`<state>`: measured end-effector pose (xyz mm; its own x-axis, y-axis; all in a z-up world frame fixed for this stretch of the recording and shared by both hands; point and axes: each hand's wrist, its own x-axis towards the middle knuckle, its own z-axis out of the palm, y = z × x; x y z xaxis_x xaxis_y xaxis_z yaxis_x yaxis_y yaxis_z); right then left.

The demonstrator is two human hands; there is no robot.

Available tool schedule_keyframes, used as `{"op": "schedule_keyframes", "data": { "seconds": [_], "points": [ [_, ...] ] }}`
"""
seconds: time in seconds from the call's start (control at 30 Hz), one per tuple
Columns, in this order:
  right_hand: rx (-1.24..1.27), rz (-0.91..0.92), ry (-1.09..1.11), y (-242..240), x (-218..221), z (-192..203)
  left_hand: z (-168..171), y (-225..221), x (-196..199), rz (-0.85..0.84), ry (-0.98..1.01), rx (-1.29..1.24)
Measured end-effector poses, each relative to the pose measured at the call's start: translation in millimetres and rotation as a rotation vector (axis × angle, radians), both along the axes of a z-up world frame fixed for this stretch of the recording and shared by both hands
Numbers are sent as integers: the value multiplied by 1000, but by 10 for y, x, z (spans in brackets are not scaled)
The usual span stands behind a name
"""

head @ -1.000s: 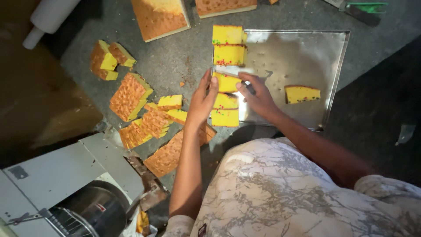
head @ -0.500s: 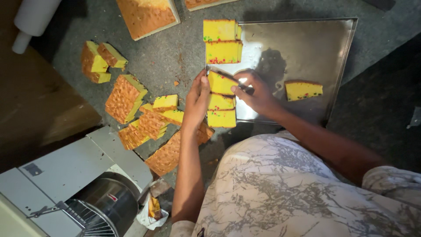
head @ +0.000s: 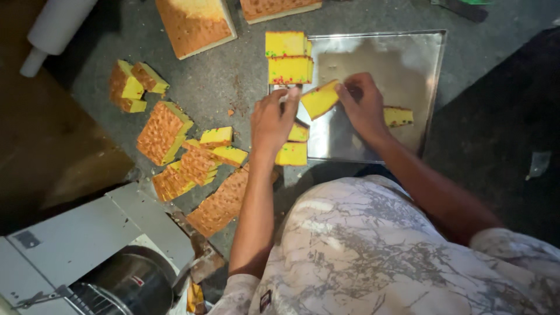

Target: The person arranges slices of yellow and brown cake on a metal tray and on the work surface, handling them one at a time by hand.

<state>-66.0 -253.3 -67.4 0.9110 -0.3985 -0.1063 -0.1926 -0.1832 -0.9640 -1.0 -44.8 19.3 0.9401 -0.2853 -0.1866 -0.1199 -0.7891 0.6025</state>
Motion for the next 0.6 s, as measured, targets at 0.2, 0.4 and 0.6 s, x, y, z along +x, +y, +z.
{"op": "schedule_keyframes", "data": {
  "seconds": [0.2,0.4,0.6],
  "points": [
    [342,135,-66,69,242,-258,-95,302,-118,-126,113,-92],
    [-66,-51,-50,369,103,-243,-162,435,-214,1,165,-295],
    [90,-111,64,484,91,-203,-206,412,-303,81,126,-398]
  ]
}}
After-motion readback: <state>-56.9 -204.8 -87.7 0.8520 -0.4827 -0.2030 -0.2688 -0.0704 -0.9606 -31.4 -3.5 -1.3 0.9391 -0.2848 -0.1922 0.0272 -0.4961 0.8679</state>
